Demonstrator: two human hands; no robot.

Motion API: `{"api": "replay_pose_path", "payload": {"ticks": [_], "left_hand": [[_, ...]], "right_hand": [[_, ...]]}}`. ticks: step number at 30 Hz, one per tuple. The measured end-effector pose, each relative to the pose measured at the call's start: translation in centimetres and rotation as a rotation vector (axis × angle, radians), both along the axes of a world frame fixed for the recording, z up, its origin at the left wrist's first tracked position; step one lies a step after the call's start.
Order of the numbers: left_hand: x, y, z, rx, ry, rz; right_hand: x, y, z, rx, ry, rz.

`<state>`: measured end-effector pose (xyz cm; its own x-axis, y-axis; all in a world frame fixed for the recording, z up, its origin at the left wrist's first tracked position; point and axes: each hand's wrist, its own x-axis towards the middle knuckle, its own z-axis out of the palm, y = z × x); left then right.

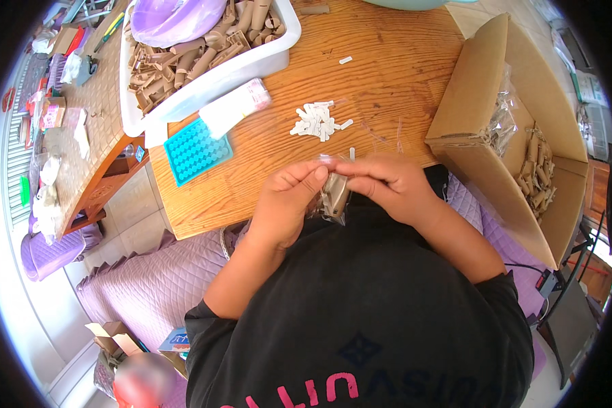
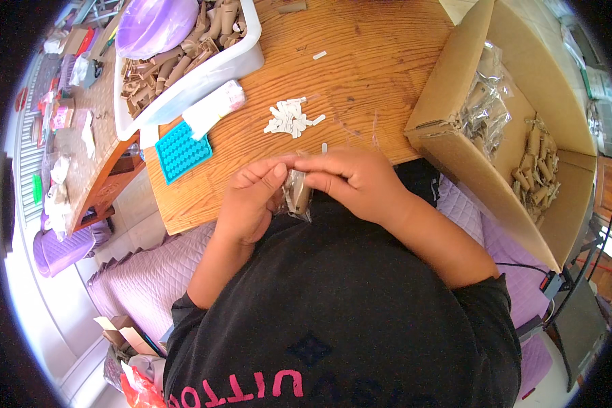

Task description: Packaging small cardboard tubes and white plastic clips into small zip-lock bags.

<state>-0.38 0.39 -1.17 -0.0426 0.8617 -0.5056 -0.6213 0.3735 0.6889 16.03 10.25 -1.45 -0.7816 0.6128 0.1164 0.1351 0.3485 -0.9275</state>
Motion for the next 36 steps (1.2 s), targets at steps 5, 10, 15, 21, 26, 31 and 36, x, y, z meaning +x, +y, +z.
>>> {"api": "replay_pose_path", "payload": {"ticks": [5, 10, 15, 21, 26, 31, 36], "left_hand": [[0.3, 0.1, 0.2, 0.027, 0.151, -0.014], [1.5, 0.0, 1.1, 0.130, 0.306, -0.048], [1.2, -0.3, 1.1, 0.174, 0.416, -0.137], [1.3, -0.6, 1.2, 0.258, 0.697, -0.175], [0.4, -1.1, 0.9, 0.024, 0.304, 0.112], [0.1, -1.1, 1.6, 0.074, 0.321, 0.130], [0.4, -1.1, 1.7, 0.082, 0.347, 0.138]], "right_hand": [[-1.3, 0.4, 1.5, 0.269, 0.125, -0.159], [-2.3, 0.8, 1.3, 0.504, 0.170, -0.071], [-2.8, 0.4, 0.8, 0.665, 0.130, -0.134], [-2.6, 0.6, 0.9, 0.226, 0.177, -0.249], [-2.4, 0.6, 2.6, -0.504, 0.634, -0.439], [-1.0, -0.4, 0.8, -0.536, 0.180, -0.239], [-1.4, -1.1, 0.7, -0.775, 0.124, -0.110]]}}
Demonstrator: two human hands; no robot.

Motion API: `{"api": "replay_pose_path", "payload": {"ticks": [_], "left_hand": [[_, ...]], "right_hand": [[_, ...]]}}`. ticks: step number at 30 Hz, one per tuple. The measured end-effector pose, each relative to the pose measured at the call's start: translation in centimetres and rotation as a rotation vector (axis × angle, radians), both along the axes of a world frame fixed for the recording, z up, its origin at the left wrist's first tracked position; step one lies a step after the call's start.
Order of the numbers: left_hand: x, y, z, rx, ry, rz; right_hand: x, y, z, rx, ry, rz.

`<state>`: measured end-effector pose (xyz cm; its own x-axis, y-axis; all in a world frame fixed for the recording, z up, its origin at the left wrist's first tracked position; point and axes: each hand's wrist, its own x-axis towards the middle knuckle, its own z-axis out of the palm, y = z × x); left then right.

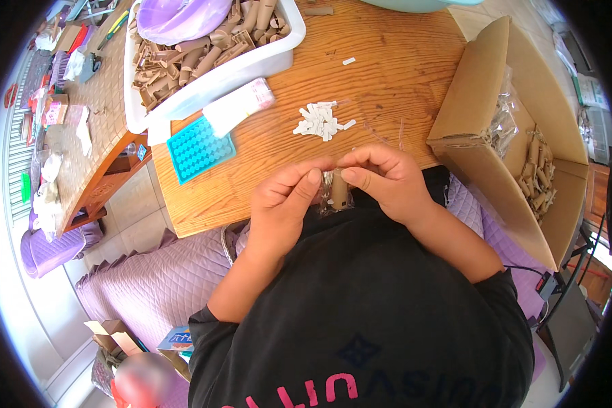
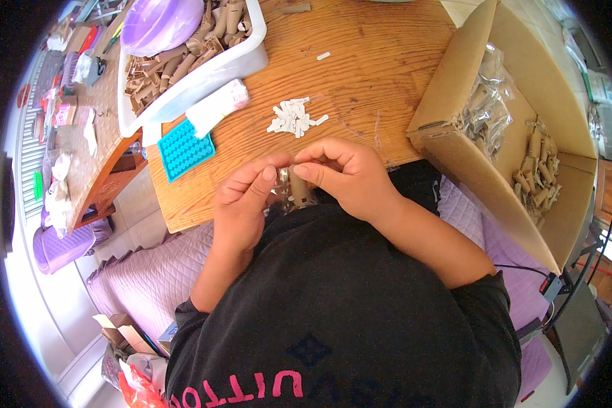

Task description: Packaging small cardboard tubes and white plastic clips into small zip-lock bags.

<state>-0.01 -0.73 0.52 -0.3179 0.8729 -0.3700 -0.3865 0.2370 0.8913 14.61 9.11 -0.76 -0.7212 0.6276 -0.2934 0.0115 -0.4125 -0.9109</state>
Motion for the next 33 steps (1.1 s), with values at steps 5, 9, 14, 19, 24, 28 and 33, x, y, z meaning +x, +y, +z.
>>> {"api": "replay_pose_path", "payload": {"ticks": [5, 9, 14, 19, 24, 28, 33], "left_hand": [[-0.3, 0.0, 0.2, 0.004, 0.129, -0.043], [0.0, 0.1, 0.4, 0.010, 0.118, -0.013], [-0.6, -0.2, 0.4, 0.080, 0.080, -0.032], [-1.0, -0.5, 0.3, 0.172, 0.065, -0.071], [-1.2, -0.4, 0.5, 0.189, 0.291, -0.139], [-1.2, -0.3, 0.2, 0.269, 0.490, -0.193], [0.3, 0.4, 2.0, 0.175, 0.053, -0.099]], "right_hand": [[0.6, 0.4, -1.0, 0.102, 0.020, 0.002], [0.3, 0.0, -0.4, -0.035, 0.097, -0.054], [1.3, -0.1, -1.6, 0.443, 0.008, -0.029], [1.3, 0.9, -0.8, 0.350, -0.044, -0.002], [0.6, 0.9, 1.1, 0.094, 0.052, 0.027], [0.3, 0.4, 0.9, 0.042, 0.006, 0.148], [1.4, 0.2, 1.5, 0.215, -0.060, 0.037]]}}
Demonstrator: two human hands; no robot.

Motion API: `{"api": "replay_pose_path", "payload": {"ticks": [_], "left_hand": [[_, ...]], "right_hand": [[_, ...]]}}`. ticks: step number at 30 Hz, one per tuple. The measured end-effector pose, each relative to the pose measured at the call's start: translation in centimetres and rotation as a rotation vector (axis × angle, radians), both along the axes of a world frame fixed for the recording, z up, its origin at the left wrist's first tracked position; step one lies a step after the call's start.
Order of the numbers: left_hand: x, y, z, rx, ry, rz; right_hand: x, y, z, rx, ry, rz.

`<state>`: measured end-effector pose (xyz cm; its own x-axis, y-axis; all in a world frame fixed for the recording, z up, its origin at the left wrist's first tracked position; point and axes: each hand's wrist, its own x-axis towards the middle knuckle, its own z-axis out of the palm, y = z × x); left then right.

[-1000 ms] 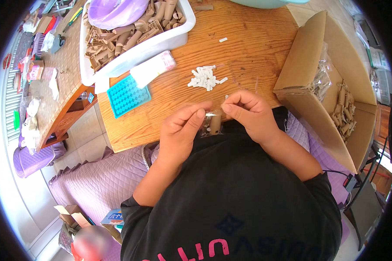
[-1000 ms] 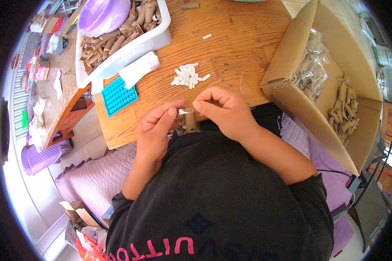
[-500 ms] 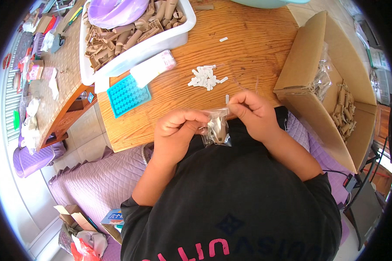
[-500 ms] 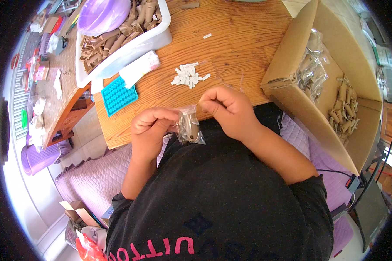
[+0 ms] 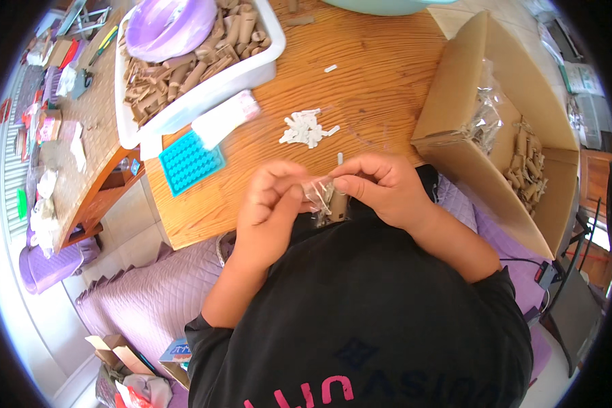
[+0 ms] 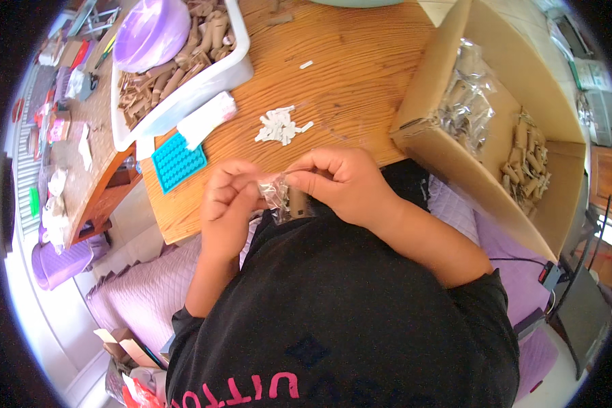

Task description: Packaging small cardboard tubes and white plastic clips into small zip-lock bags.

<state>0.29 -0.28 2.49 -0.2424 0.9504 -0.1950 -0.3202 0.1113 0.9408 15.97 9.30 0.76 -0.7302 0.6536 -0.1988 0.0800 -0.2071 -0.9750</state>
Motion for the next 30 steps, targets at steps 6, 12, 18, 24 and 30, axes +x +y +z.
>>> {"api": "replay_pose_path", "payload": {"ticks": [6, 12, 18, 24, 30], "left_hand": [[0.7, 0.8, 0.0, -0.008, 0.219, -0.190], [0.1, 1.5, -1.0, -0.019, 0.099, 0.122], [1.4, 1.8, -0.8, -0.029, 0.124, 0.015], [1.2, 1.9, -1.7, -0.073, 0.073, 0.072], [1.3, 2.4, -1.8, -0.080, 0.122, 0.040]], "right_hand": [[3.1, 0.6, 4.0, 0.367, -0.149, 0.078], [11.0, 4.0, 9.9, 0.315, -0.133, -0.469], [20.3, 16.1, 10.7, 0.355, -0.605, -0.662], [26.8, 19.2, 3.8, 0.565, -1.376, -0.356], [26.4, 17.8, 1.2, 0.737, -1.701, -0.097]]}}
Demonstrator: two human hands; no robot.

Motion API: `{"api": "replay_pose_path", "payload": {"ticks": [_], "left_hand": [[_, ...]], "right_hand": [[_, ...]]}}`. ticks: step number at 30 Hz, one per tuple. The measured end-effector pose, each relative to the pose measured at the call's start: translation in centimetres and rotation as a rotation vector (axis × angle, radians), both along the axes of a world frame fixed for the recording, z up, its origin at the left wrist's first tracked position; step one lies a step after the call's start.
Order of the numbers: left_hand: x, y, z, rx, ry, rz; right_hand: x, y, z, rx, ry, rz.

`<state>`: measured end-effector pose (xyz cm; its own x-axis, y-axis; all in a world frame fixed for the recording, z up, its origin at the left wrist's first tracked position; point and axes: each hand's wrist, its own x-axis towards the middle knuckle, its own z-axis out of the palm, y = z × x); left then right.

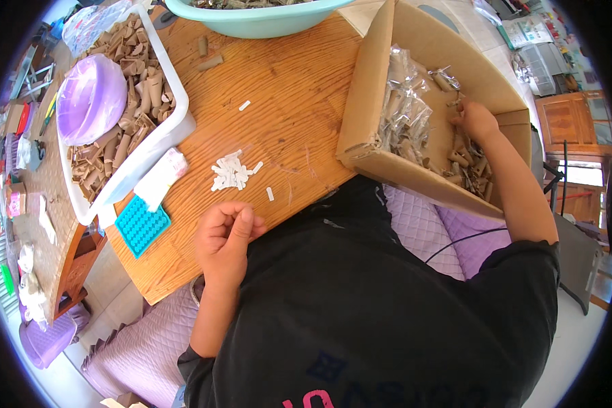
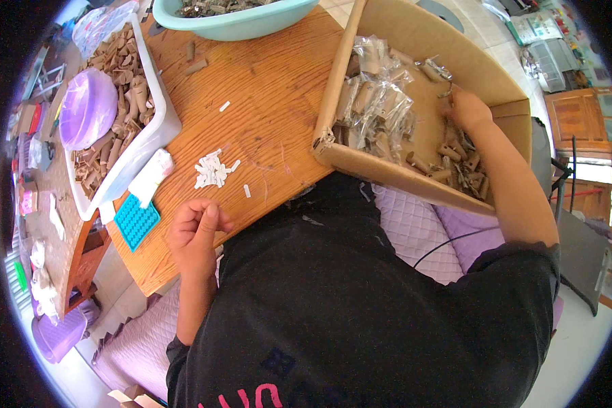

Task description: Packaging small cardboard tubes and white plastic clips into small zip-lock bags.

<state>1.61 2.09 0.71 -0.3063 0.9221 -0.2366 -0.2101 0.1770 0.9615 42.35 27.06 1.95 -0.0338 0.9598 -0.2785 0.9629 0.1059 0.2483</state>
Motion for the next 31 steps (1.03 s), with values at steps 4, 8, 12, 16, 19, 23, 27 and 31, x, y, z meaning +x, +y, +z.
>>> {"api": "replay_pose_path", "payload": {"ticks": [4, 8, 12, 16, 19, 23, 27, 31], "left_hand": [[-0.2, 0.2, 0.0, -0.014, -0.028, -0.024], [0.1, 0.5, 0.1, -0.026, -0.009, -0.036], [0.4, 0.8, 0.5, 0.034, -0.124, -0.129], [1.2, 1.2, 1.2, 0.199, -0.492, -0.336], [1.2, 0.4, 1.0, 0.189, -0.598, -0.308], [-0.6, -0.9, -0.6, -0.003, -0.571, -0.191], [-1.5, -2.0, -1.0, -0.039, -0.637, -0.104], [-2.1, -2.6, -1.4, -0.044, -0.678, -0.073]], "right_hand": [[3.0, 0.4, 2.1, -0.024, 0.415, -0.079], [-3.3, -3.3, 9.3, 0.109, 1.138, -0.195], [-13.0, -11.2, 11.0, 0.072, 1.630, 0.008], [-20.8, -16.7, 7.0, 0.064, 1.488, 0.485], [-23.8, -17.8, 2.9, -0.051, 1.474, 0.478], [-24.3, -16.9, 1.6, -0.116, 1.489, 0.429], [-24.6, -17.2, -1.0, -0.413, 1.796, 0.004], [-25.4, -17.0, -1.7, -0.498, 1.894, 0.047]]}}
